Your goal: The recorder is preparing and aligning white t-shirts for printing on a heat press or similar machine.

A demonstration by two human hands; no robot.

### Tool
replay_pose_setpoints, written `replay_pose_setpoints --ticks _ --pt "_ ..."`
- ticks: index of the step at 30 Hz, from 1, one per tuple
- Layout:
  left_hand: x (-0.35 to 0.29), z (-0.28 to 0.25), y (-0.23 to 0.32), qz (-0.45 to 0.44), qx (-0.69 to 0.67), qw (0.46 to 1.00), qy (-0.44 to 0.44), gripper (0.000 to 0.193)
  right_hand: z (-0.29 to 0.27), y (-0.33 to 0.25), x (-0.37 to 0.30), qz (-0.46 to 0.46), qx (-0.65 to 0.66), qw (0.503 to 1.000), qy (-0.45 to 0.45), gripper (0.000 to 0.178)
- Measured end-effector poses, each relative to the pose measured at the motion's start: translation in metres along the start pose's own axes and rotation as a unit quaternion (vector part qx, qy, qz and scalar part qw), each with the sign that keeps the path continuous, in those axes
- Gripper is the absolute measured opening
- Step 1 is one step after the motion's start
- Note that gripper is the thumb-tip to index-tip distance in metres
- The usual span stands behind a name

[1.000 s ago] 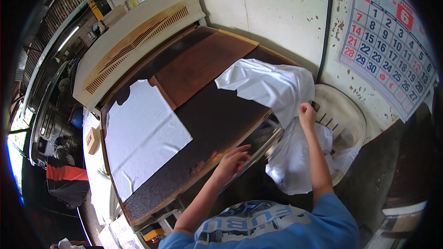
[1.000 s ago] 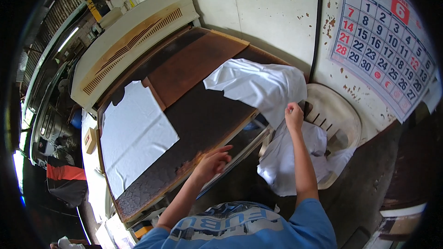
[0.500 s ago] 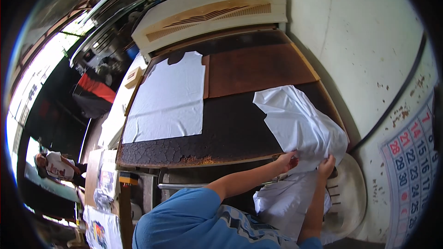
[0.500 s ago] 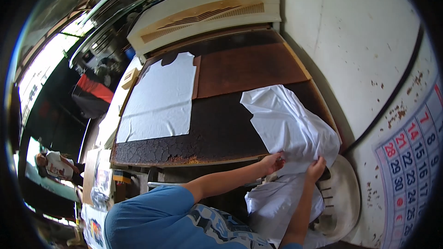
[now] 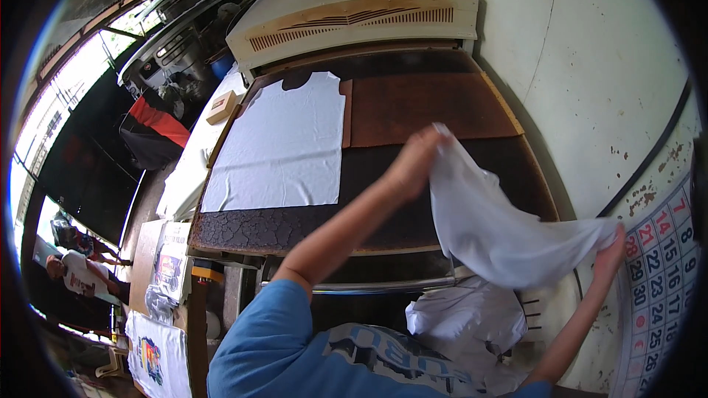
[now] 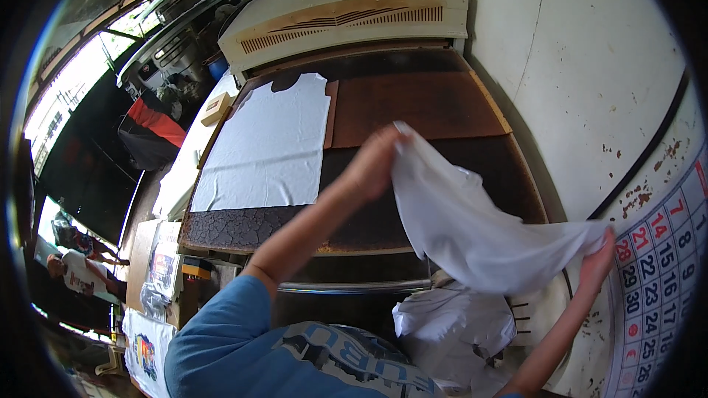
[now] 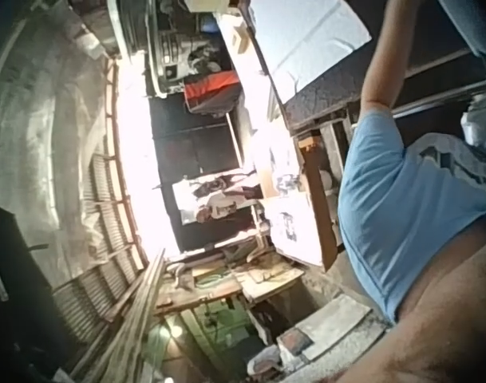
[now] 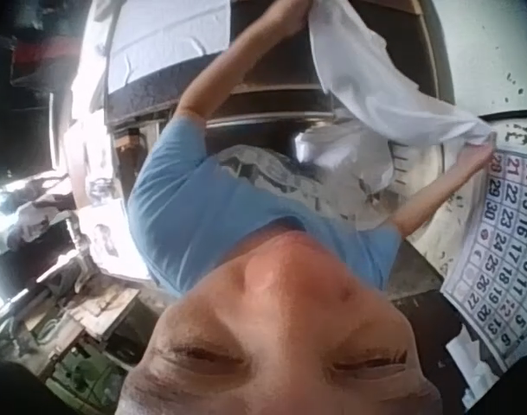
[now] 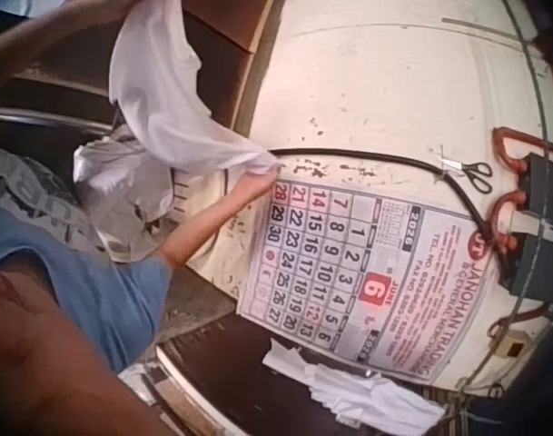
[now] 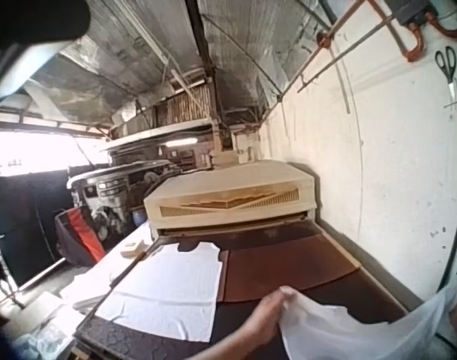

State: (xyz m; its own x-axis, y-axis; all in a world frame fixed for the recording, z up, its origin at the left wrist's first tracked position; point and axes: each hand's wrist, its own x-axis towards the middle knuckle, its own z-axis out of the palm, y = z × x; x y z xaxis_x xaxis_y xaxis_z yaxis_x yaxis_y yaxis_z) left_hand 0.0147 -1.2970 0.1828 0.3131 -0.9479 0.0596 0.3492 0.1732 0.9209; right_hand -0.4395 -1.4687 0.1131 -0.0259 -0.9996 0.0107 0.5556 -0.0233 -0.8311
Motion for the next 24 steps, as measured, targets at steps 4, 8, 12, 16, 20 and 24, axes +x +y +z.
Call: replay_pose_setpoints --ticks 4,8,12,16,20,24 --pt "-0.019 -0.050 0.120 0.149 -0.030 0.987 -0.051 0.030 0.147 -0.055 -0.057 -0.055 0.097 0.990 -0.089 0.048" --pt "-0.045 -0.088 0.186 0.094 0.048 0.993 -0.056 0.034 0.170 -0.062 -0.050 -0.124 -0.054 0.967 -0.215 0.044" --pt "-0.079 -0.155 0.234 0.067 -0.016 0.994 -0.084 0.025 0.237 -0.074 -0.068 -0.128 -0.005 0.970 -0.208 0.044" --pt "-0.112 -0.178 0.270 0.136 0.033 0.981 -0.136 0.023 0.279 -0.098 -0.089 -0.184 -0.051 0.961 -0.200 0.045" --pt "-0.131 -0.203 0.289 0.282 0.028 0.958 -0.049 0.024 0.300 -0.109 -0.090 -0.244 -0.067 0.946 -0.203 0.045" --pt "-0.132 -0.179 0.225 0.238 0.192 0.948 0.090 0.063 0.304 -0.074 -0.080 -0.186 -0.170 0.914 -0.319 0.042"
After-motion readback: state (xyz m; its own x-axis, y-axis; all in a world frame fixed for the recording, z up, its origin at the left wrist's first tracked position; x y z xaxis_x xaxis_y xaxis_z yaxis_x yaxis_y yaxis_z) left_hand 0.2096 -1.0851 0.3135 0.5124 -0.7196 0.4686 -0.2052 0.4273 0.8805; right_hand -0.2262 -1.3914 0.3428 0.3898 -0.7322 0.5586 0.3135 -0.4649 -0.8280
